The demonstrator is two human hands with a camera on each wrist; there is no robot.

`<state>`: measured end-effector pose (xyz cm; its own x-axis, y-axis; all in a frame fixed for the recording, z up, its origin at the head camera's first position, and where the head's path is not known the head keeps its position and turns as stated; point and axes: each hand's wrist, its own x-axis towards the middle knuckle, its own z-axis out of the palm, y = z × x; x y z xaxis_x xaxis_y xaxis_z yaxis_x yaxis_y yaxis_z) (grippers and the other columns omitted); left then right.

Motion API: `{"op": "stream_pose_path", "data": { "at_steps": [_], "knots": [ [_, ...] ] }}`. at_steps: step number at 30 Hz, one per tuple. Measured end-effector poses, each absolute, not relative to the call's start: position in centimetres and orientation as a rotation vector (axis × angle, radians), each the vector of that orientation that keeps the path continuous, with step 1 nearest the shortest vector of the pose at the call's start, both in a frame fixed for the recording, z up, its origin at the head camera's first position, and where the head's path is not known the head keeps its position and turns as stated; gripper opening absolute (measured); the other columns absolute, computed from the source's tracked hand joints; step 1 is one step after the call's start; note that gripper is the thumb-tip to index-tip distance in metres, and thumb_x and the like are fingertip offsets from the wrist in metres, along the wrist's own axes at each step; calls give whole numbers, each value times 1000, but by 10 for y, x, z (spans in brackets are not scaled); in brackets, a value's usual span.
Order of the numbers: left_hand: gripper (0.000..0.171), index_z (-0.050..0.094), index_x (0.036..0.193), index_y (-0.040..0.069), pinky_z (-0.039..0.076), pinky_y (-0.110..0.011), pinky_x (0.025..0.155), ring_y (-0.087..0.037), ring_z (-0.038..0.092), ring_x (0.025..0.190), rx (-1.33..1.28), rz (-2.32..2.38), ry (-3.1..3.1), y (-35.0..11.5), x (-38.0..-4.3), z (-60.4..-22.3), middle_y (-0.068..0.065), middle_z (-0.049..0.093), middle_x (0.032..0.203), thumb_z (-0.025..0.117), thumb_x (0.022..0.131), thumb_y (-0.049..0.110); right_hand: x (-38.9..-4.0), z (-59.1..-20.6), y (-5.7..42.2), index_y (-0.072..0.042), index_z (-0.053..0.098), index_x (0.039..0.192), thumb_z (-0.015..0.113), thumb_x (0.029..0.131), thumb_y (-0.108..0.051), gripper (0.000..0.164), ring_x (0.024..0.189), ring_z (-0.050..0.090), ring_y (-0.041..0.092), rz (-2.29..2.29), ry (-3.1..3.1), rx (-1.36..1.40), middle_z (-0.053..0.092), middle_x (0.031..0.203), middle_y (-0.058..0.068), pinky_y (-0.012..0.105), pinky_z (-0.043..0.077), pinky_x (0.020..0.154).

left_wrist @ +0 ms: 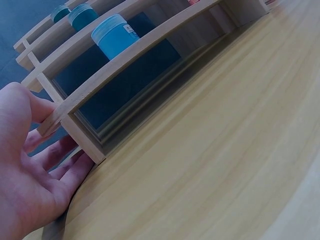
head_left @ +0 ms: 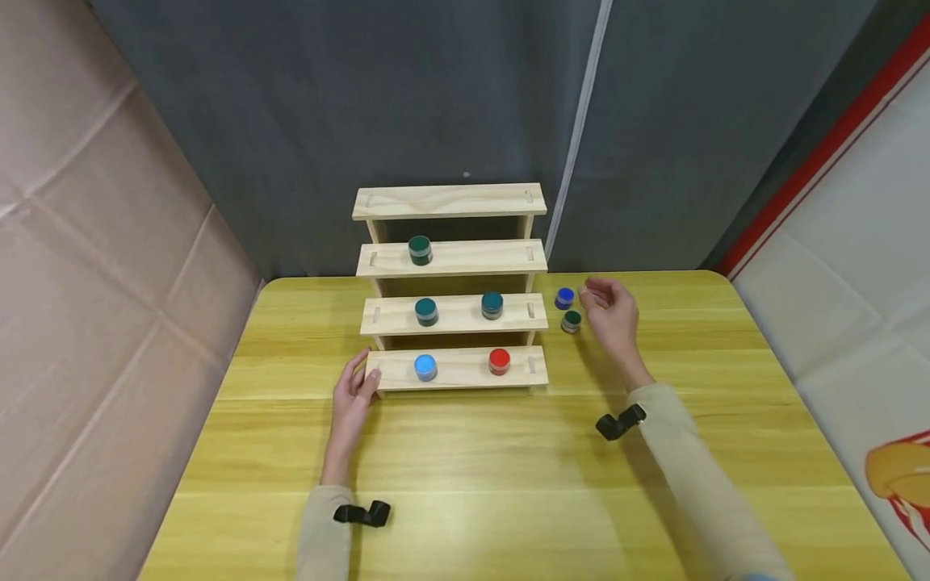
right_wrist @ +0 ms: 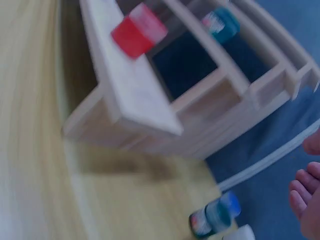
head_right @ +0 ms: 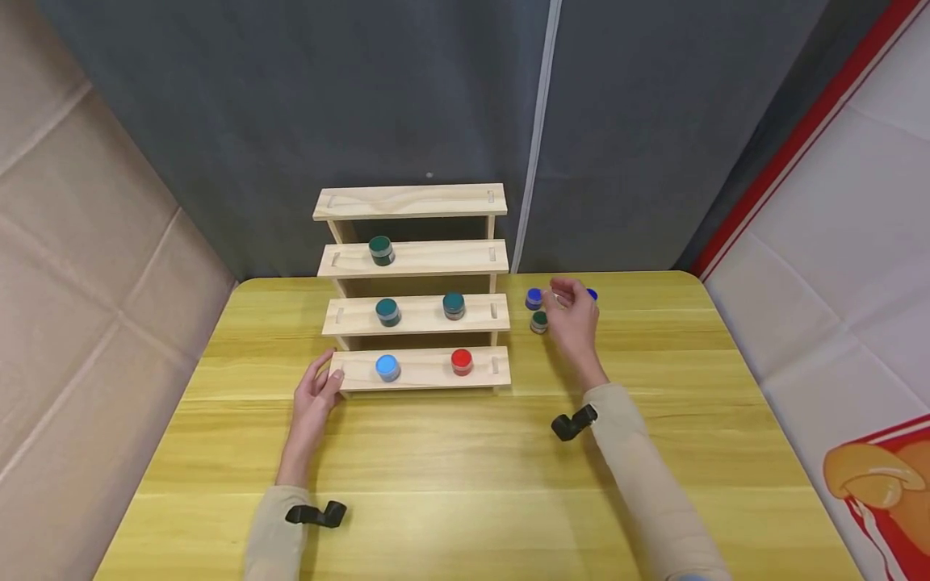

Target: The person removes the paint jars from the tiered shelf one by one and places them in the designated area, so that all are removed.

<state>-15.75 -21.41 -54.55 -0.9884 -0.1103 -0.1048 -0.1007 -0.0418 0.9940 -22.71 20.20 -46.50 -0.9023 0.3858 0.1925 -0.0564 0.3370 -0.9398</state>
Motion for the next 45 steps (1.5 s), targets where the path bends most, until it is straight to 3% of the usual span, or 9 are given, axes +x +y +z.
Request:
{"op": "stream_pose_path", "data": {
  "at_steps": [4, 7, 16, 21, 28, 36, 45],
  "knots": [
    [49, 46, 152, 19, 55, -25, 78, -11, 59, 74, 244, -2253, -2163, -215, -157, -545, 2, 67, 119, 57, 105, 16, -225, -449, 196, 2, 63, 126, 65, 99, -18, 34, 98, 61, 1, 1626, -2195, -307, 67, 123, 15, 11, 50, 89],
    [49, 45, 152, 19, 55, -25, 78, -11, 59, 73, 242, -2255, -2159, -215, -157, -545, 6, 68, 115, 57, 104, 16, -223, -438, 190, 1, 63, 126, 66, 99, -20, 34, 97, 60, -1, 1661, -2155, -285, 66, 120, 11, 13, 50, 92],
    [51, 45, 152, 17, 55, -23, 76, -11, 58, 71, 232, -2227, -2173, -215, -159, -548, 11, 69, 105, 58, 104, 15, -219, -408, 165, 4, 61, 126, 68, 97, -14, 35, 99, 62, 2, 1748, -2067, -135, 65, 124, 18, 16, 51, 95],
    [51, 44, 152, 18, 54, -23, 77, -11, 58, 72, 241, -2237, -2173, -215, -159, -548, 2, 69, 114, 58, 104, 17, -223, -398, 147, 6, 60, 126, 69, 97, -11, 35, 102, 62, 4, 1804, -2044, -25, 65, 124, 21, 18, 51, 96],
    [50, 45, 152, 18, 53, -23, 78, -10, 58, 71, 249, -2250, -2169, -216, -159, -547, 7, 69, 110, 59, 104, 17, -229, -387, 118, 7, 59, 129, 70, 95, -9, 39, 111, 63, 21, 1851, -2062, 93, 64, 127, 21, 28, 51, 101],
    [51, 43, 153, 18, 53, -21, 81, -8, 58, 74, 249, -2244, -2180, -215, -158, -546, -20, 59, 139, 58, 104, 16, -241, -379, 86, 3, 57, 133, 73, 94, -14, 45, 123, 59, 32, 1910, -2123, 148, 62, 132, 21, 38, 47, 109],
    [50, 44, 152, 17, 53, -22, 79, -8, 58, 74, 255, -2243, -2181, -215, -159, -546, -15, 62, 135, 58, 104, 16, -260, -374, 54, 3, 55, 136, 72, 95, -15, 48, 123, 60, 29, 2036, -2197, 78, 62, 134, 18, 35, 50, 107]
  ]
}}
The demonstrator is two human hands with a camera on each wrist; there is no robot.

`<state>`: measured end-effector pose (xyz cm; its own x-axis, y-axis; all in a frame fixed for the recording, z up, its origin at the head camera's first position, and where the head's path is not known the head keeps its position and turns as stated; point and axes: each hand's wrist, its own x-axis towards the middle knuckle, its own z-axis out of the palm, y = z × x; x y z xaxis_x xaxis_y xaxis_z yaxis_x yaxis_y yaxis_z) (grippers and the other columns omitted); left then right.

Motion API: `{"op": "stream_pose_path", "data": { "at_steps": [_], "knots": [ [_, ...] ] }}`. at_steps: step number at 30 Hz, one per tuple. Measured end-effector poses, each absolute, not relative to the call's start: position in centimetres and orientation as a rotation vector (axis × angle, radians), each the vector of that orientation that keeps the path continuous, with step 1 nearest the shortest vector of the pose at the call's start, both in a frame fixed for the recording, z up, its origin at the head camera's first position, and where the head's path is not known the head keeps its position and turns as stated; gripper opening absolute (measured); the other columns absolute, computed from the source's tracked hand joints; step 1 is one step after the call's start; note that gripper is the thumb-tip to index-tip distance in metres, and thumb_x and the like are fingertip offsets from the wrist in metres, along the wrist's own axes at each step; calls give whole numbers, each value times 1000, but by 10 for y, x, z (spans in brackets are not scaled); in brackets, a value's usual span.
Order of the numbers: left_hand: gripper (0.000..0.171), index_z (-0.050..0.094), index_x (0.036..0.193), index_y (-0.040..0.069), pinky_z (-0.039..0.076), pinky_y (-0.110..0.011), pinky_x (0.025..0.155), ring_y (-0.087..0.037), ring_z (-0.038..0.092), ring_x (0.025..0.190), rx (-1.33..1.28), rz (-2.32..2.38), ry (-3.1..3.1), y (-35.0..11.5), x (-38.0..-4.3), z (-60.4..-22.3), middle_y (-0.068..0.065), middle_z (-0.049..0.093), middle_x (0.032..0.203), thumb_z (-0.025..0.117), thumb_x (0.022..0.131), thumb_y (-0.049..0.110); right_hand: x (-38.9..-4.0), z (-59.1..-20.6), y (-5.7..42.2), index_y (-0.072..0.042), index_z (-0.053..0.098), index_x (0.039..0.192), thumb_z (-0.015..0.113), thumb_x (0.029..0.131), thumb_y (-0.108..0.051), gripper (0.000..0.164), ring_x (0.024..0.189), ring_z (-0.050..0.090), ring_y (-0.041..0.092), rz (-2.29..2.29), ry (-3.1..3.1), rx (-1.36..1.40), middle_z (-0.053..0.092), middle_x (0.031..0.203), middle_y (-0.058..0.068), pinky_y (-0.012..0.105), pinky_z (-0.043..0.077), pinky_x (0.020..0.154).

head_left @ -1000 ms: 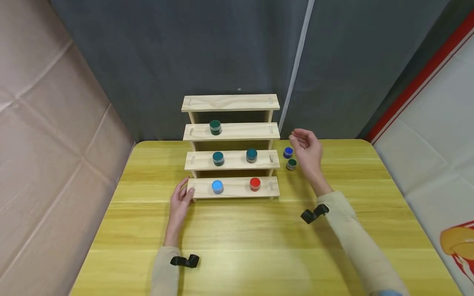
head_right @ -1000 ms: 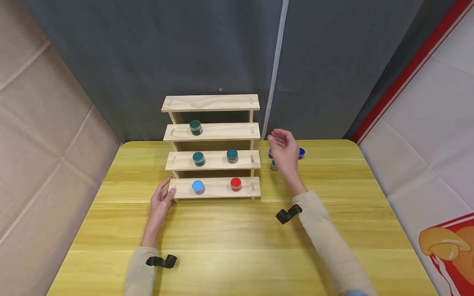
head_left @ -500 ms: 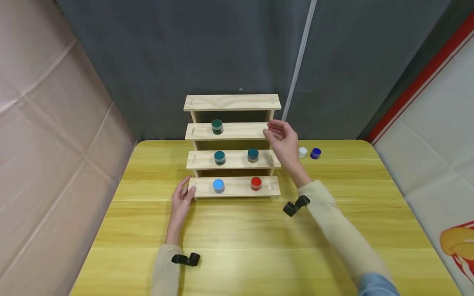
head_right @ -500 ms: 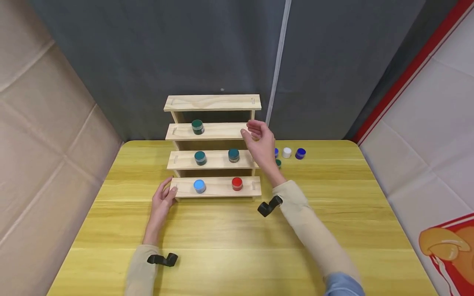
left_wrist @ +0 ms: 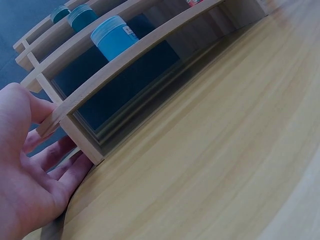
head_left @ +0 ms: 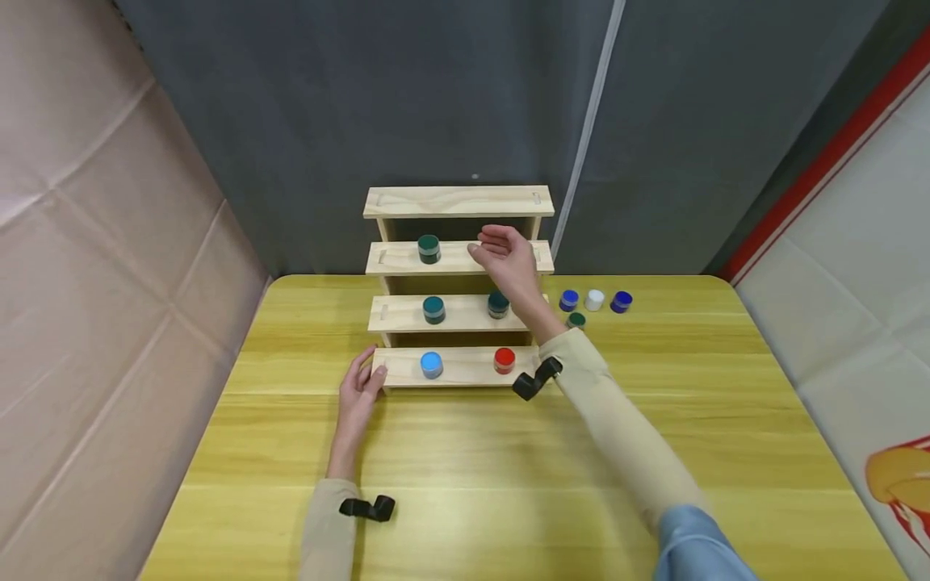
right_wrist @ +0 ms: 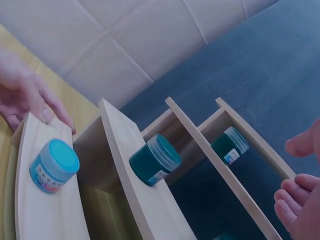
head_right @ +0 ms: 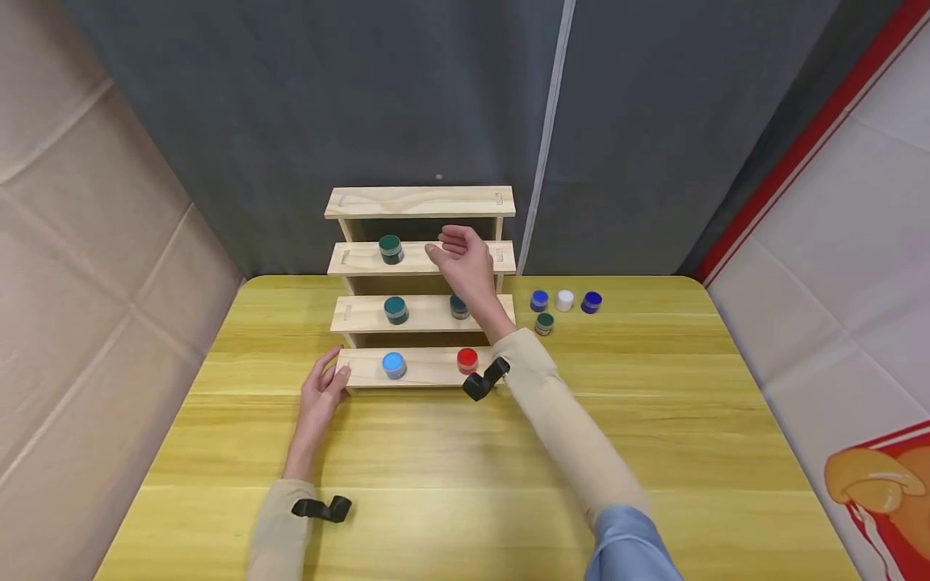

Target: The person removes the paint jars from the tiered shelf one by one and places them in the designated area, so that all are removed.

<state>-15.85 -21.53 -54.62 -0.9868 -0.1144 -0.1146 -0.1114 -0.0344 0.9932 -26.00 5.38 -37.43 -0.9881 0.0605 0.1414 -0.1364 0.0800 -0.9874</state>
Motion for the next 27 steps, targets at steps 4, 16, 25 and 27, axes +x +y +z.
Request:
{"op": "stream_pose_path", "data": {
  "at_steps": [4, 16, 25, 27],
  "knots": [
    [49, 46, 151, 17, 52, -22, 76, -9, 57, 72, 253, -2249, -2166, -214, -159, -546, -4, 66, 123, 58, 104, 15, -265, -373, 44, 2, 57, 134, 72, 94, -13, 45, 123, 60, 29, 2076, -2196, 92, 62, 133, 18, 35, 51, 105],
    [52, 43, 153, 16, 53, -23, 79, -12, 58, 75, 247, -2244, -2194, -215, -161, -549, 2, 67, 113, 59, 104, 16, -269, -370, 15, -2, 59, 132, 75, 91, -14, 45, 123, 60, 26, 2088, -2274, 124, 61, 135, 16, 34, 52, 102],
    [51, 42, 153, 19, 53, -22, 82, -11, 58, 77, 252, -2236, -2201, -216, -160, -547, -11, 64, 129, 57, 104, 17, -277, -375, -2, -2, 57, 135, 73, 94, -17, 47, 122, 61, 27, 1732, -2463, 284, 63, 131, 15, 36, 50, 104],
    [51, 43, 153, 20, 53, -22, 83, -10, 58, 77, 249, -2233, -2207, -216, -160, -547, -15, 62, 132, 57, 104, 17, -279, -377, -5, -1, 57, 135, 72, 94, -17, 47, 120, 61, 28, 1656, -2491, 301, 63, 129, 16, 38, 51, 103]
  ]
}}
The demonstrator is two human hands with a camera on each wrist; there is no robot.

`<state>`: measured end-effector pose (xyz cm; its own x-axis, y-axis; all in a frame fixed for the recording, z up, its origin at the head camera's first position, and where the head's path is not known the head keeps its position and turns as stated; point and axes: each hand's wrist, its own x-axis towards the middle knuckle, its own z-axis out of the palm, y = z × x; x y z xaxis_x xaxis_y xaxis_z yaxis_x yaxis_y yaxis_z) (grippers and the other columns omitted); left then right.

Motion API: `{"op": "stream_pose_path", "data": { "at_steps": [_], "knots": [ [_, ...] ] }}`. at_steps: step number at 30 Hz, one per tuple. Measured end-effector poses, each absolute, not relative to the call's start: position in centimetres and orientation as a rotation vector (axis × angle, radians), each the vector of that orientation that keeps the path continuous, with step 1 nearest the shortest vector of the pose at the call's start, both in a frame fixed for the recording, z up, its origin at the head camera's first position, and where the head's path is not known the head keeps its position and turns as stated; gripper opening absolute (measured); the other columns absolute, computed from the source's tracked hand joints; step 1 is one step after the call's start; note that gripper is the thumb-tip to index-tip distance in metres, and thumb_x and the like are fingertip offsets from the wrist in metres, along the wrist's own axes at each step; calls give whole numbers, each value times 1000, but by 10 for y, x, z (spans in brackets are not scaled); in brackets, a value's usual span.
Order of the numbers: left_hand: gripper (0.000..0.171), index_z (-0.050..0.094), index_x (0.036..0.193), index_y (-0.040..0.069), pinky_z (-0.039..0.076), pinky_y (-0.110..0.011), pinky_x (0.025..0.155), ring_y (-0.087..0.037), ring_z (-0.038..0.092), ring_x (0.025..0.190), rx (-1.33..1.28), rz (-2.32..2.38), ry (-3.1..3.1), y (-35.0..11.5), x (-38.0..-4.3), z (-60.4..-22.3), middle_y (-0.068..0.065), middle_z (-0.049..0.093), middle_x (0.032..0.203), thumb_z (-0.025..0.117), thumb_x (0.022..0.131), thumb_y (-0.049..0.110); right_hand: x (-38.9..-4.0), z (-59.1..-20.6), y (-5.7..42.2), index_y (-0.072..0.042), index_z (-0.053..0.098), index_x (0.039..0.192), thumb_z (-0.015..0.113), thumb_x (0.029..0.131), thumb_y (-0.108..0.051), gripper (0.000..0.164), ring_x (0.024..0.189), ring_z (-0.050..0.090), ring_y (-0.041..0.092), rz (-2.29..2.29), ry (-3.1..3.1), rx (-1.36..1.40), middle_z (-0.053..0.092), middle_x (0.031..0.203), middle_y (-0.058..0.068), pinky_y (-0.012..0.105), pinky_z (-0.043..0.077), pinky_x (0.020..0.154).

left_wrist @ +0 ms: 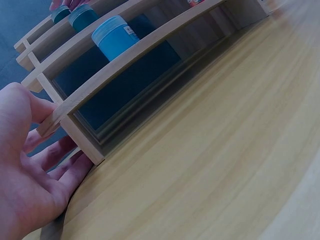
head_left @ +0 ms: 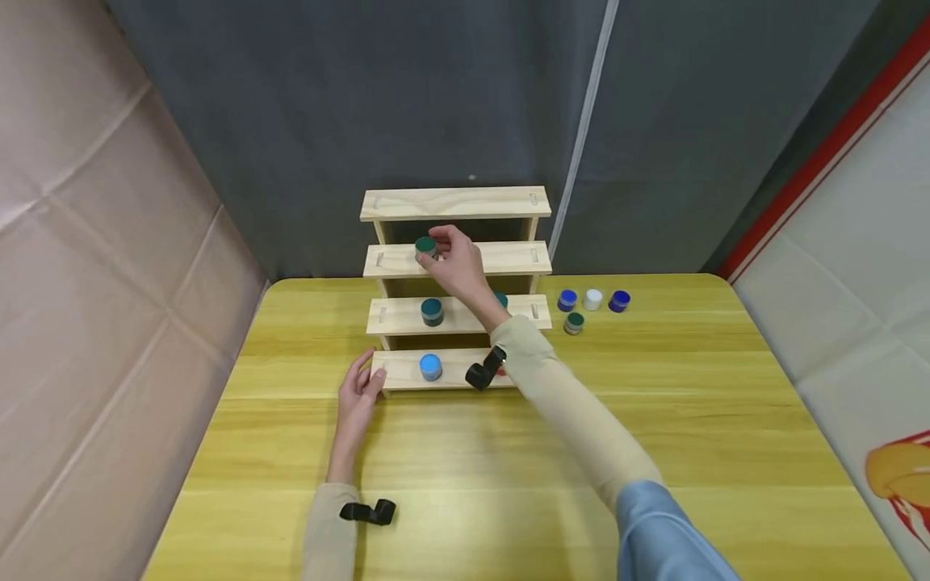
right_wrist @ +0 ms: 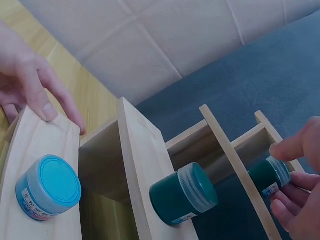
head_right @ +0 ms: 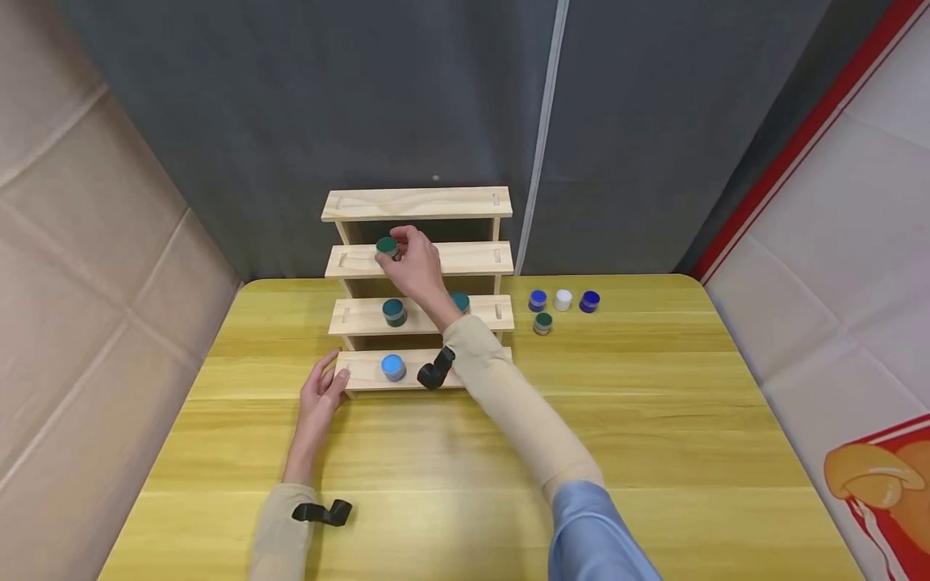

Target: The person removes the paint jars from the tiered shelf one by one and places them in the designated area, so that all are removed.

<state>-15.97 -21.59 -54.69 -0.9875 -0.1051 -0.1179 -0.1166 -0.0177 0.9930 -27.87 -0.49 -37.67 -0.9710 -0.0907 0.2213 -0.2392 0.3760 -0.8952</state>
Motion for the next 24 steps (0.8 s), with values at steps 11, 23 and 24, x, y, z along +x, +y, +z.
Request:
{"op": "stream_pose_path", "data": {
  "at_steps": [11, 23, 24],
  "knots": [
    [52, 43, 153, 20, 53, -22, 80, -11, 58, 75, -244, 2234, 2178, -214, -161, -549, -17, 60, 137, 57, 104, 15, -282, -386, -5, 2, 59, 129, 68, 95, -11, 38, 114, 62, 27, 1573, -2446, 335, 65, 122, 17, 33, 50, 103],
    [50, 44, 153, 15, 53, -20, 82, -8, 60, 80, -240, 2236, 2222, -212, -160, -548, -7, 65, 127, 56, 104, 14, -271, -384, 18, -3, 61, 129, 71, 95, -13, 36, 113, 65, 24, 1710, -2324, 212, 67, 122, 14, 31, 53, 100],
    [50, 44, 153, 15, 53, -20, 81, -8, 60, 80, -241, 2239, 2219, -212, -160, -549, -10, 64, 130, 56, 104, 14, -270, -385, 20, -3, 61, 129, 71, 95, -13, 36, 113, 65, 24, 1713, -2314, 206, 67, 122, 14, 31, 53, 99]
  ]
}}
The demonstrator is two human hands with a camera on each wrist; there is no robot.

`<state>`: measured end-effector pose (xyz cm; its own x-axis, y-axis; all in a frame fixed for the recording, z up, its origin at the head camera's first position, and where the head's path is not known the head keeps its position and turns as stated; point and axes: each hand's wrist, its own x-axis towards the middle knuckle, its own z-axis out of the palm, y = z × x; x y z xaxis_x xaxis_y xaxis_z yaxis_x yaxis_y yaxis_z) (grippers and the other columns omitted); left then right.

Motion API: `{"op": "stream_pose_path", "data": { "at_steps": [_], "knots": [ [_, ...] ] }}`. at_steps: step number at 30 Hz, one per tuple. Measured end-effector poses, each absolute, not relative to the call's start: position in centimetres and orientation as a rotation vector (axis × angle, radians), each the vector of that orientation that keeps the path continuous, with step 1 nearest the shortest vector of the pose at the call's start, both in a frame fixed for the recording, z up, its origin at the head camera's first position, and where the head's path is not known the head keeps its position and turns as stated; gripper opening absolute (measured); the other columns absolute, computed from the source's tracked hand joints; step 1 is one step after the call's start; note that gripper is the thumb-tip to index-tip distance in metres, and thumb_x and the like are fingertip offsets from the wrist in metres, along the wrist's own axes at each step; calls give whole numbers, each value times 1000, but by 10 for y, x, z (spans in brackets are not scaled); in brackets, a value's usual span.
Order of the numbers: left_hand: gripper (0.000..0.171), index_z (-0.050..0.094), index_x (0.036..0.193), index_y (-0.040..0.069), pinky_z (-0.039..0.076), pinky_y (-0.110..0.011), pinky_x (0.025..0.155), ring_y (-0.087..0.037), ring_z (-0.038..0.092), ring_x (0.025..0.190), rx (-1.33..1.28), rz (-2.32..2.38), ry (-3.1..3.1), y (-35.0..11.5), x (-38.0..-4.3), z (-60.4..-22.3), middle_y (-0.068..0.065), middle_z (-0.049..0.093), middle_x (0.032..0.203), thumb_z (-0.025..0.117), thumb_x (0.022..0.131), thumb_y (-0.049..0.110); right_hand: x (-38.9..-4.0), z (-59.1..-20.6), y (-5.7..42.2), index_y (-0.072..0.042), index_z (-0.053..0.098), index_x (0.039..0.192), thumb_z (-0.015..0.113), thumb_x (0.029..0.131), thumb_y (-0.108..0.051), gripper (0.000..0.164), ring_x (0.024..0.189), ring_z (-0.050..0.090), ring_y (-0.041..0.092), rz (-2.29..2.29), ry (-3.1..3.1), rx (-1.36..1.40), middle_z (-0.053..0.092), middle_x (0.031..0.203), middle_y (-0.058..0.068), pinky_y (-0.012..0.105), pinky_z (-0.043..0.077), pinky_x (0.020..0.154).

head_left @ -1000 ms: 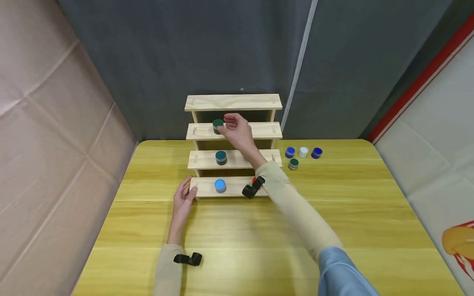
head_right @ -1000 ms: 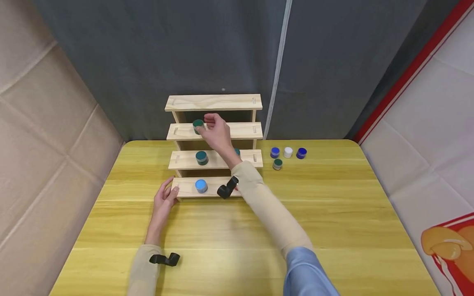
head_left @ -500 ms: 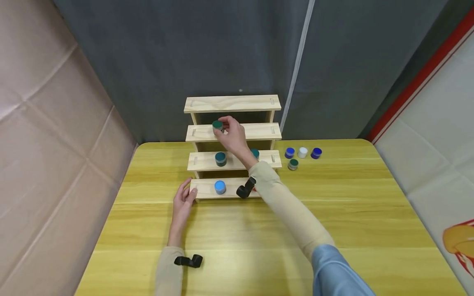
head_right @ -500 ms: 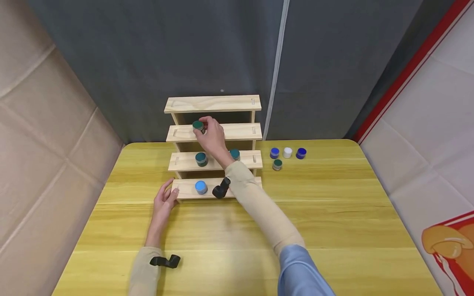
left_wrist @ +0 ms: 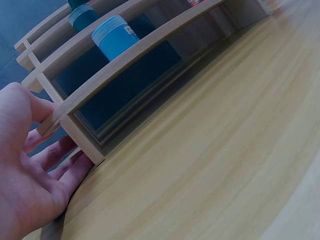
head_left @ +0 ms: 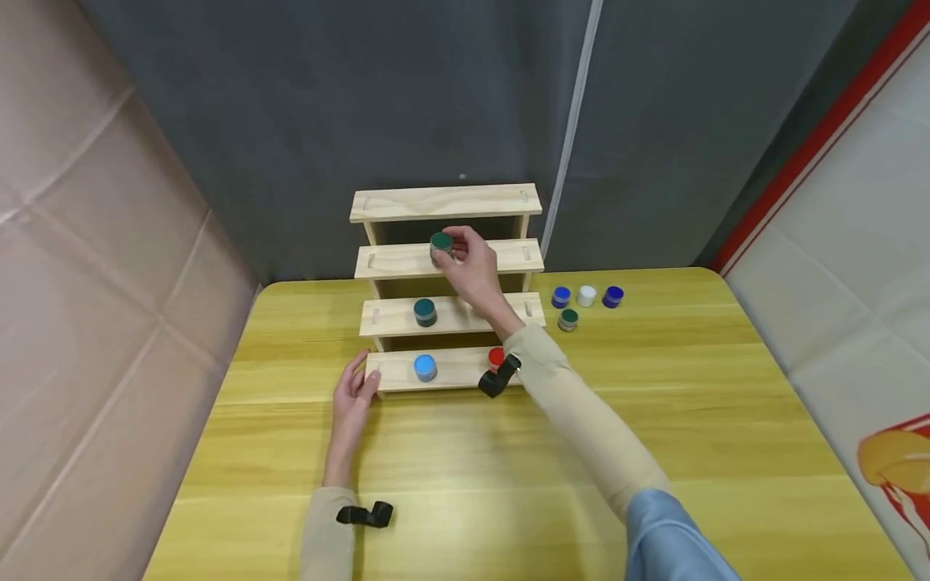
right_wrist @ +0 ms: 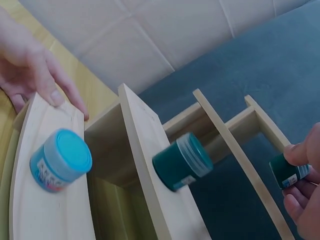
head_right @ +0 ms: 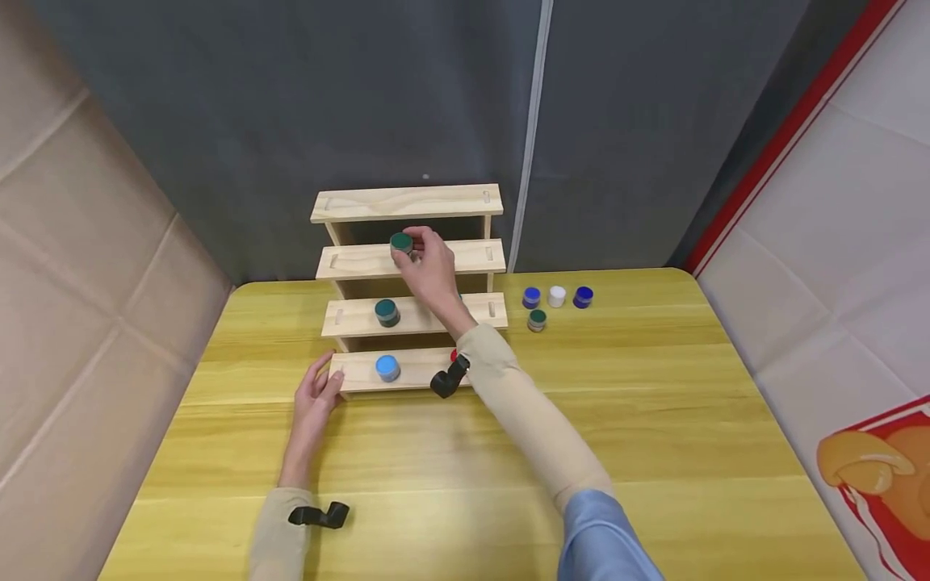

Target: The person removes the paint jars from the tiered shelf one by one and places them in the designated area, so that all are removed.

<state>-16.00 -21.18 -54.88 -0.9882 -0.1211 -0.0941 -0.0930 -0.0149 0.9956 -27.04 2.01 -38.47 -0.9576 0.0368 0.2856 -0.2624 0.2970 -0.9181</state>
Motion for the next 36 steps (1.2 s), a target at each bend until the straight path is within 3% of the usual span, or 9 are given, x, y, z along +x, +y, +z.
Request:
{"op": "stream_pose_path", "data": {
  "at_steps": [4, 11, 26, 36],
  "knots": [
    [50, 44, 153, 15, 53, -20, 78, -8, 59, 78, 243, -2216, -2184, -213, -159, -549, -14, 62, 133, 56, 105, 13, -269, -388, 29, -1, 61, 128, 70, 95, -11, 35, 114, 65, 26, 1709, -2278, 201, 66, 122, 16, 31, 54, 99],
    [49, 44, 152, 14, 52, -21, 77, -9, 58, 78, 251, -2217, -2176, -216, -159, -548, 3, 66, 120, 56, 105, 15, -266, -390, 44, 0, 61, 128, 71, 95, -9, 36, 114, 65, 28, 1692, -2248, 172, 66, 122, 18, 33, 53, 100],
    [50, 45, 152, 17, 53, -22, 78, -9, 58, 75, 275, -2227, -2158, -224, -154, -547, 14, 69, 108, 58, 104, 16, -250, -392, 81, 0, 61, 129, 71, 94, -9, 37, 114, 61, 27, 1656, -2192, 118, 65, 123, 17, 36, 51, 103],
    [49, 44, 153, 16, 52, -21, 77, -9, 57, 78, 250, -2226, -2167, -222, -155, -549, 15, 68, 109, 56, 105, 15, -241, -394, 112, 1, 63, 126, 73, 92, -7, 36, 109, 63, 27, 1606, -2132, 106, 67, 121, 18, 38, 53, 100]
  ]
}}
